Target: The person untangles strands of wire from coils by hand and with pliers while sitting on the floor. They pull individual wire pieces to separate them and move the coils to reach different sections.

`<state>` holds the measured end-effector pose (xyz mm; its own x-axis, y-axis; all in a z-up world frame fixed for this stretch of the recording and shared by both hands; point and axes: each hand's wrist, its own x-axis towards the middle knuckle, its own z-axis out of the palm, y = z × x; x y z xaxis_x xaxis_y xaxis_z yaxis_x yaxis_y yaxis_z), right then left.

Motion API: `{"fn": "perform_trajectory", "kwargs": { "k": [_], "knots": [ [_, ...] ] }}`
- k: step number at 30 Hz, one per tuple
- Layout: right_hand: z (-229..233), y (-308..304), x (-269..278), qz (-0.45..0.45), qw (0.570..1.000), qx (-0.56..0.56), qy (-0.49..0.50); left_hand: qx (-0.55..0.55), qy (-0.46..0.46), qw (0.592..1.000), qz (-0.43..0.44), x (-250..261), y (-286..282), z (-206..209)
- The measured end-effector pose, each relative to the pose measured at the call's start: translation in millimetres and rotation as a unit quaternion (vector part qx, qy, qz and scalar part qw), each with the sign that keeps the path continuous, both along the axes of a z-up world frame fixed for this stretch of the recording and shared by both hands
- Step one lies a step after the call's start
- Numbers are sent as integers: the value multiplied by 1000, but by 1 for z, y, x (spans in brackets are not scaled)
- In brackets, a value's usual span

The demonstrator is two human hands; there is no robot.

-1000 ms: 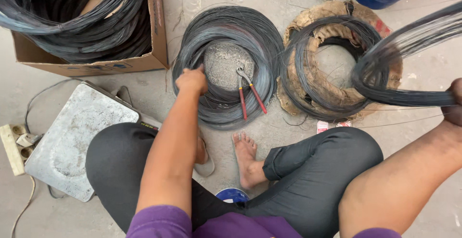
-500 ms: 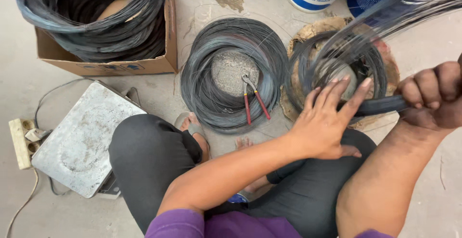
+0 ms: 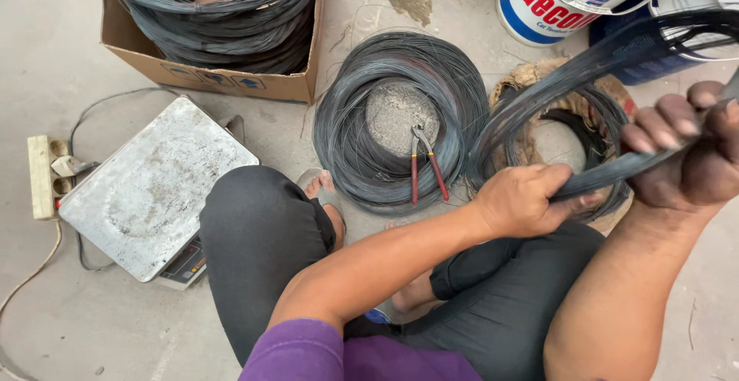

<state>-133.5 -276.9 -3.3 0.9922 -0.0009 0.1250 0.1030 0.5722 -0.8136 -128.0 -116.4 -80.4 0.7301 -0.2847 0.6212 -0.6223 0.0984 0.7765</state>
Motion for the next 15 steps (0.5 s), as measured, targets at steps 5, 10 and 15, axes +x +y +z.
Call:
{"fn": "perform_trajectory", "kwargs": {
  "k": [5, 10, 15],
  "knots": [
    [-4, 43, 2, 13, 991, -129, 44, 5, 117, 993, -30, 10, -1, 13],
    [-7, 48, -3, -53, 936, -343, 62, 89, 141, 980, -112, 15, -10, 6],
    [2, 11, -4, -124, 960, -206, 146, 203, 37, 964, -170, 26, 10, -19]
  ]
}}
